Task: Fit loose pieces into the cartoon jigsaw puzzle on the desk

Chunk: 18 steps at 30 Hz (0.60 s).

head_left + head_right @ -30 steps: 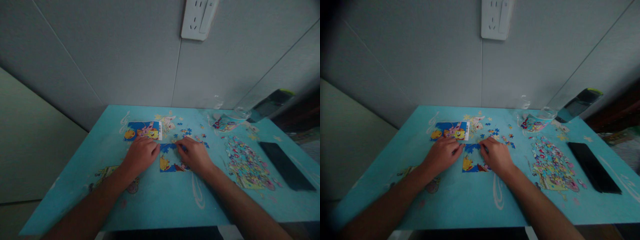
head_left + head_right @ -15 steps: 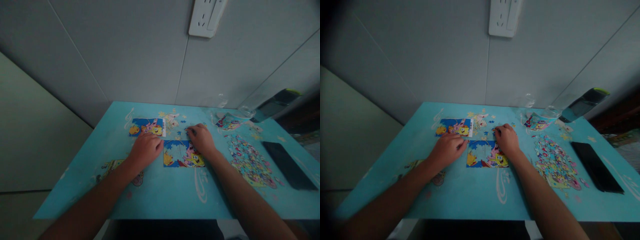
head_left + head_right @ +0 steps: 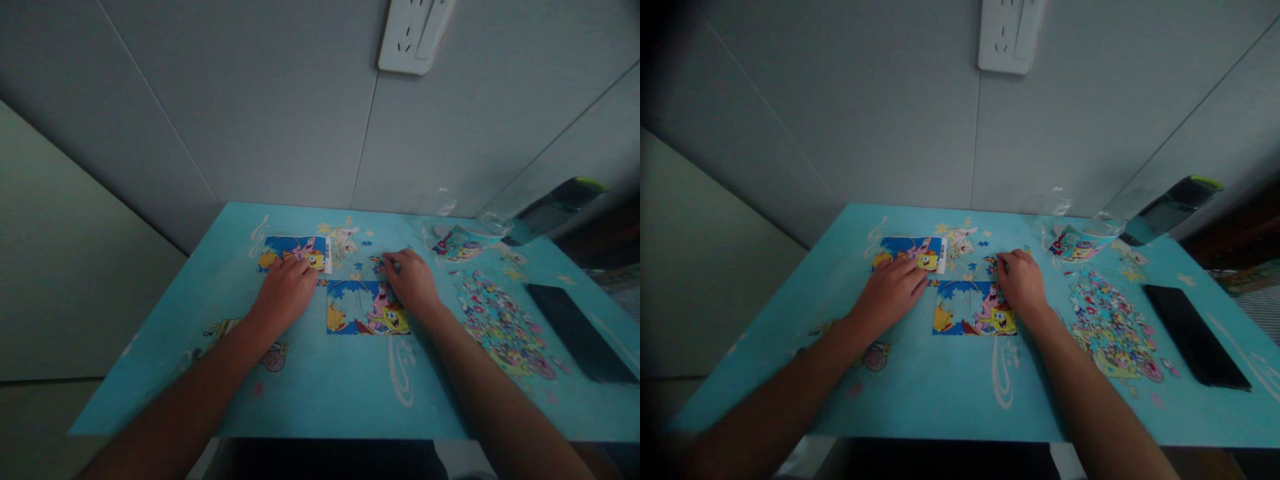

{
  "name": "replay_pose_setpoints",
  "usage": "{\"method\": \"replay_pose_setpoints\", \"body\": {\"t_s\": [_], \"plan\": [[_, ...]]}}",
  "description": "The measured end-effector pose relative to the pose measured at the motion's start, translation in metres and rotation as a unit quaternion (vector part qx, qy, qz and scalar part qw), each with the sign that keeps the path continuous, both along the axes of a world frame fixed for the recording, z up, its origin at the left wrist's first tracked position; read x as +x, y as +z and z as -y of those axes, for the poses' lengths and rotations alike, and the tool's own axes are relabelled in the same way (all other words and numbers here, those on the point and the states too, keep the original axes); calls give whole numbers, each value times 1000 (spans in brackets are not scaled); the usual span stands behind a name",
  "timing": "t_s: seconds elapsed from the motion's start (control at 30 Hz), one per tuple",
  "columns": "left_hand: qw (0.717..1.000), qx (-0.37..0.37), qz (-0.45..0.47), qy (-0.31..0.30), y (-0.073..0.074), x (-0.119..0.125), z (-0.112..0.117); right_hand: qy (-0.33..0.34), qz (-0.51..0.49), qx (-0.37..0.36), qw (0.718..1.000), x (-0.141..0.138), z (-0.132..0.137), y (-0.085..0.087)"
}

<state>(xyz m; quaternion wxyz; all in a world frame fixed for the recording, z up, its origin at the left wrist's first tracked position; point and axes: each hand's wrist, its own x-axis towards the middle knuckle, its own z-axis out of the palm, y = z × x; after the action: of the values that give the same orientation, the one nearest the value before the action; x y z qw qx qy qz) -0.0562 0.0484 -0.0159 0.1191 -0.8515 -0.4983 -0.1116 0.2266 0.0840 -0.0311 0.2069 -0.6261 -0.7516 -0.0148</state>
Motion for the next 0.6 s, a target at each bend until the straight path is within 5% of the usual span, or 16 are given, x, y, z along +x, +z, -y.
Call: {"method": "replay_pose_setpoints", "body": {"t_s": [0.6], "plan": [[999,-19,-13,-26,-4,1,1,-160,-69,38,984,75,6,20]]}}
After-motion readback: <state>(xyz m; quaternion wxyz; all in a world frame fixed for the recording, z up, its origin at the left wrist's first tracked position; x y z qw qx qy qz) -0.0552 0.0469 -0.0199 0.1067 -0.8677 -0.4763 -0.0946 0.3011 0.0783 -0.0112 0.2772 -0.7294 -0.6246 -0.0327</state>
